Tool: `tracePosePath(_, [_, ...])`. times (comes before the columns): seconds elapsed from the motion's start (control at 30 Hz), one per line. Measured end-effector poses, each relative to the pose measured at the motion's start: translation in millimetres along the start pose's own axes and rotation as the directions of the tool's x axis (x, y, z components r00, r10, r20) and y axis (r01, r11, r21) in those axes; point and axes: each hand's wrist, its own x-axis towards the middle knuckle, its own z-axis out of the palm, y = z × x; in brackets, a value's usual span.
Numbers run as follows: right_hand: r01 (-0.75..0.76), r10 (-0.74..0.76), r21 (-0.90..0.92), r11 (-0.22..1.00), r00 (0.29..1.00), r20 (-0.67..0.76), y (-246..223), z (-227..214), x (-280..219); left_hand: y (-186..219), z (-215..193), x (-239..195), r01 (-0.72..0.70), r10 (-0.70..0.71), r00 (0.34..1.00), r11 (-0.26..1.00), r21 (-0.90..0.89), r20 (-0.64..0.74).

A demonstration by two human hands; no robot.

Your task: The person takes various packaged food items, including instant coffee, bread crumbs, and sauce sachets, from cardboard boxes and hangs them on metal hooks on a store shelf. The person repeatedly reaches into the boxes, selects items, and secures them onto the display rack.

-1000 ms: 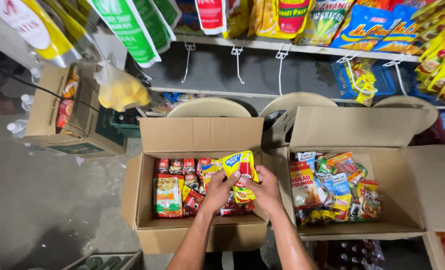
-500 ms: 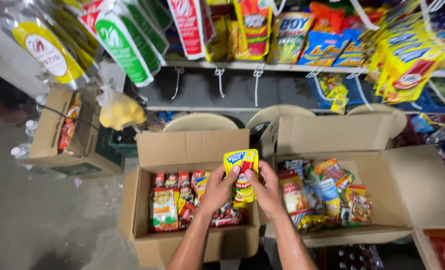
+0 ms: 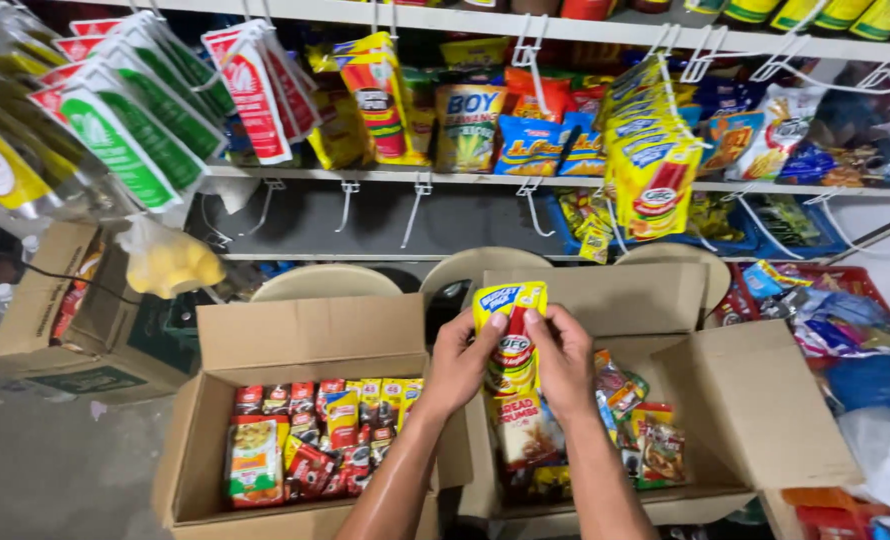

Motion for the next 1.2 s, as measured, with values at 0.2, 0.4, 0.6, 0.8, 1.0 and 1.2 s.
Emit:
tracePosePath(0.2, [0.126,-0.125,0.007,0.992,0.99,-0.062,-25,-68,42,10,75,44,-0.048,0.048,0.998,0.999,0.01,0.032])
tracePosePath(0.4, [0.259,-0.273,-0.111,0.959,0.951,-0.144,-47,-121,98,7,131,106,-0.157,0.154,0.987,0.986,0.063,0.047])
tracePosePath(0.6, [0.247,-0.249,-0.031,0.968,0.959,-0.136,-80,-136,142,20,159,150,-0.179,0.18,0.982,0.984,-0.009,0.062])
tracePosePath(0.8, [0.252,-0.256,-0.046,0.967,0.958,-0.126,-82,-139,169,22,164,170,-0.182,0.182,0.983,0.983,-0.001,0.026])
tracePosePath(1.0, [0.252,-0.253,-0.022,0.967,0.96,-0.116,-84,-139,172,20,168,175,-0.167,0.167,0.986,0.986,0.014,0.005])
tracePosePath(1.2, [0.232,-0.233,-0.017,0.972,0.966,-0.112,-77,-144,176,17,170,169,-0.181,0.181,0.983,0.983,-0.01,-0.003])
